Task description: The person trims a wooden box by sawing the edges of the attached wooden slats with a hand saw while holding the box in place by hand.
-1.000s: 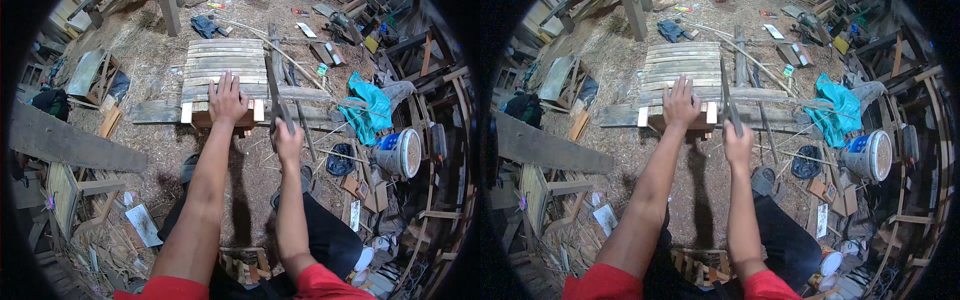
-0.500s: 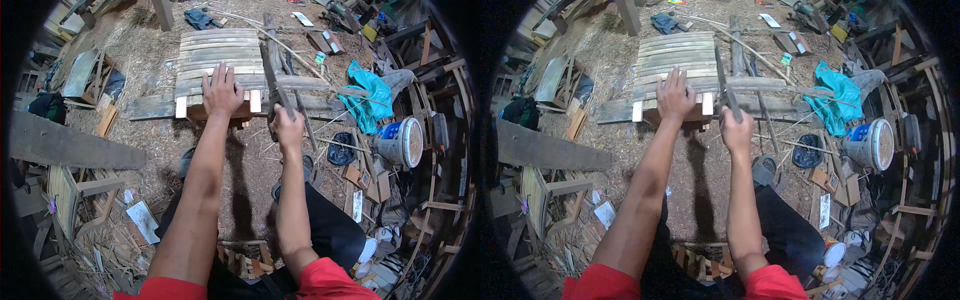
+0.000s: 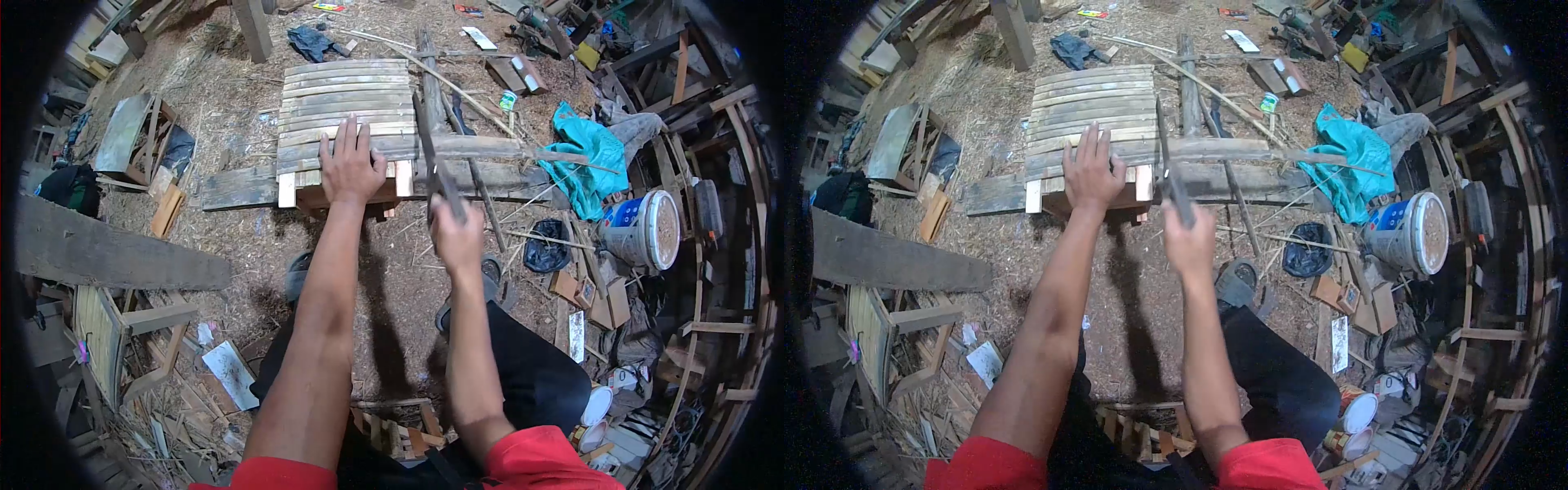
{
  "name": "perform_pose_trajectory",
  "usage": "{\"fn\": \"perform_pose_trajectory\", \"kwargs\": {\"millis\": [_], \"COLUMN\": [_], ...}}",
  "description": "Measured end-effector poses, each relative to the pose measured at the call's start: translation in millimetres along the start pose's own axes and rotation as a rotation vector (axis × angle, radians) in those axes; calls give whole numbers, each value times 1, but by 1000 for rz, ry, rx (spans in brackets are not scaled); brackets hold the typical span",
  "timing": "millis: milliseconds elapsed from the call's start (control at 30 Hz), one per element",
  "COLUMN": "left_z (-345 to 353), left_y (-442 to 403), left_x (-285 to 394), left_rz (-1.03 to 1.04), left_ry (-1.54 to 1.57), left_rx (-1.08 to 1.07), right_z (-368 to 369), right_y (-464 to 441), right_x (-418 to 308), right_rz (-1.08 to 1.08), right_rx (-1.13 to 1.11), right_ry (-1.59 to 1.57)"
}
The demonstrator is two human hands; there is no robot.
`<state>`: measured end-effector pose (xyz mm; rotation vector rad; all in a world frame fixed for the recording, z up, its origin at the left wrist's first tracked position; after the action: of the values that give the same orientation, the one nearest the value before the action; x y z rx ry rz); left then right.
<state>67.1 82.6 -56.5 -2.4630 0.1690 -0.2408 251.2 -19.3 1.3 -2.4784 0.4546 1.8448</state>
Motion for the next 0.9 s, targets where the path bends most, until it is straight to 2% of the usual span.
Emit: {"fn": "perform_pose_trajectory", "kwargs": {"millis": [100, 133, 200, 267, 333, 433, 500, 600, 633, 667, 733, 767, 900], "left_z": [2, 5, 6, 2, 3, 1, 1, 4, 4, 4, 4, 3, 4], "left_y": [0, -1, 3, -2, 3, -1, -1, -3, 0, -3, -4, -1, -3], "left_x": [0, -2, -2, -2, 0, -1, 0, -3, -2, -3, -3, -2, -3], "left_rz": [-21, -31, -15, -20, -17, -13, -19, -34, -26, -15, -7, -9, -16], "left_ry": [-1, -1, -6, -34, -36, -48, -39, -17, -21, -31, -35, -35, -30], "left_rx": [-24, -37, -23, -61, -47, -30, -42, -30, -41, -42, -33, -29, -32], "right_z": [-11, -11, -9, -1, 13, 7, -7, -11, -14, -11, 1, 7, -8], "right_y": [78, 90, 78, 38, -7, 5, 55, 85, 76, 48, 1, -20, 23], "right_x": [4, 8, 14, -3, 6, -4, -10, 8, -2, 17, 3, 4, -16], "right_rz": [-33, 40, 10, -60, -69, -24, -22, 30, 86, 28, -40, 9, 25], "right_rx": [48, 50, 97, 68, 34, -11, 10, 86, 46, 67, 51, 6, -29], "right_ry": [15, -54, -80, 35, -79, -35, 40, -108, -123, -67, -17, -51, -29]}}
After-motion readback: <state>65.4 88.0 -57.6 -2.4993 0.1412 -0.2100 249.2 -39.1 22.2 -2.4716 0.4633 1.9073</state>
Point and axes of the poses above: each hand's wrist, its own y-axis away from the middle knuckle, its own z-axis out of the palm, x = y × z, the point moved 3 cm from there along -y, towards the middle knuckle, and after that the axes turned 7 degrees about z, right-handed, at the moved point
